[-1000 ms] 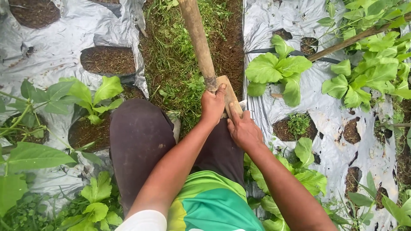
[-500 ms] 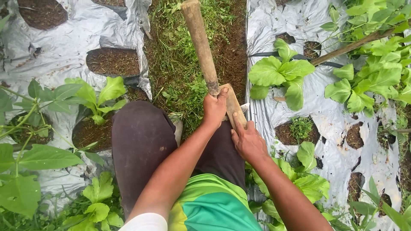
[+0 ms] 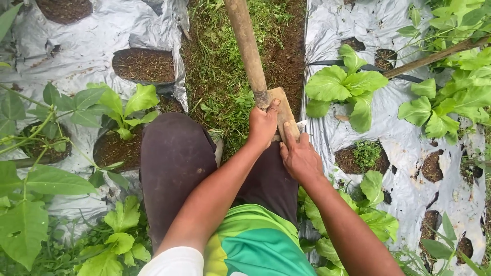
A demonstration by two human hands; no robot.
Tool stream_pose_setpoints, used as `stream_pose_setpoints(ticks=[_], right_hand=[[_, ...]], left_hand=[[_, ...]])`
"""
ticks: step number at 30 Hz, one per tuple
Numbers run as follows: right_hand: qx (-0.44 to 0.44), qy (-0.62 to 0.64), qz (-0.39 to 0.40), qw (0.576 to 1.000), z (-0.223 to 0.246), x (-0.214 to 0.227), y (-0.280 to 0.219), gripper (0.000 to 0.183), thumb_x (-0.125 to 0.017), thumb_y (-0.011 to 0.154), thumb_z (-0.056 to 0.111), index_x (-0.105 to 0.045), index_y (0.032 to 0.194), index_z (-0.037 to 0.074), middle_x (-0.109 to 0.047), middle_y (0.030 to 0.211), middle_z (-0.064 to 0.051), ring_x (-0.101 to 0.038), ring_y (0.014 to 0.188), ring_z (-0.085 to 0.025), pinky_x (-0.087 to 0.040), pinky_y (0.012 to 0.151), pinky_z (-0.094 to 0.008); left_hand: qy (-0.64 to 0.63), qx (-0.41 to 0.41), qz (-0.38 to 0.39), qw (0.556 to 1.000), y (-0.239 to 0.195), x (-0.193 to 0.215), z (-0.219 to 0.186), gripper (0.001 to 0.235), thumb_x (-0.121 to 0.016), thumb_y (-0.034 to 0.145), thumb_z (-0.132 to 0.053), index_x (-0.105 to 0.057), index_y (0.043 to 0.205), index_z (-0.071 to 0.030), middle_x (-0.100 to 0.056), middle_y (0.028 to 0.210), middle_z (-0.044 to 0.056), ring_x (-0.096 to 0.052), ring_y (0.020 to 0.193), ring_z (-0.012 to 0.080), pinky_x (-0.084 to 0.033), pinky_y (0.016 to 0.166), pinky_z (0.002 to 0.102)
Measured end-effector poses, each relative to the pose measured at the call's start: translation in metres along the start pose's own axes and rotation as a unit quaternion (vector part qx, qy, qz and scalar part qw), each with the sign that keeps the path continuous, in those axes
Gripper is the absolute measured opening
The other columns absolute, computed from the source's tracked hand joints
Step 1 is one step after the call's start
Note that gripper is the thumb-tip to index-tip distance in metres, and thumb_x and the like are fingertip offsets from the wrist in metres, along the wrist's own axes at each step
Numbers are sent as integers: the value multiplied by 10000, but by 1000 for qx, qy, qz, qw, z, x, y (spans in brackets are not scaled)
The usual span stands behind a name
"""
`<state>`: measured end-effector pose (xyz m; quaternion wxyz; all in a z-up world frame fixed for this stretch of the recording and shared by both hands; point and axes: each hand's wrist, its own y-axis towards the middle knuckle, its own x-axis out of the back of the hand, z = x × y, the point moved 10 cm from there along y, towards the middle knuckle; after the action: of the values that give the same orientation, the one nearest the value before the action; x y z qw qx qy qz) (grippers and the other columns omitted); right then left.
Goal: Sawing a wooden pole into smaller pieces using a hand saw while sitting in a field.
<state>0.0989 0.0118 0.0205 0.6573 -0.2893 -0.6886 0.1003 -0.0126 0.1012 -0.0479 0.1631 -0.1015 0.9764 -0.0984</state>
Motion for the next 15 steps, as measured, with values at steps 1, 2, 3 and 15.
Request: stream_pose_setpoints(ticks=[1,2,3,15], right_hand=[[-2,1,-5,1000,-1,2,-1,576,-312,1065,474,-262,1628,362,-441,1094,-93,-657,1051,-367,-582,883,-526],[-3,3,-3,1000,0,-1,-3,576,-312,1065,474,-262,1628,362,-441,1094,-93,-657,1051,-367,-582,883,-526],[-1,6,-7,1000,2,1,-1,576,-316,1064,476,-270,1625,353,-438,1097,-97,-654,1056,-371,-583,884,-533],[7,-31,31,999,-15,-20,-42,588,-320,1043,501,-255,1616,386,-449,1103,-86,-672,1048,-362,-600,877,-514]], left_hand=[[1,-1,7,1000,-1,-3,-2,203,-661,993,-176,-753,1044,-2,-756,938,186,-678,915,211,-537,814,454],[3,2,8,1000,-3,-1,-2,203,-661,993,-176,-753,1044,-2,-756,938,186,-678,915,211,-537,814,454],[7,-3,8,1000,-1,-1,-4,195,-666,988,-170,-755,1051,-7,-757,936,183,-669,919,196,-539,815,455],[8,3,-26,1000,1,8,-29,233,-664,973,-184,-712,816,-19,-683,711,125,-592,759,162,-515,733,419]])
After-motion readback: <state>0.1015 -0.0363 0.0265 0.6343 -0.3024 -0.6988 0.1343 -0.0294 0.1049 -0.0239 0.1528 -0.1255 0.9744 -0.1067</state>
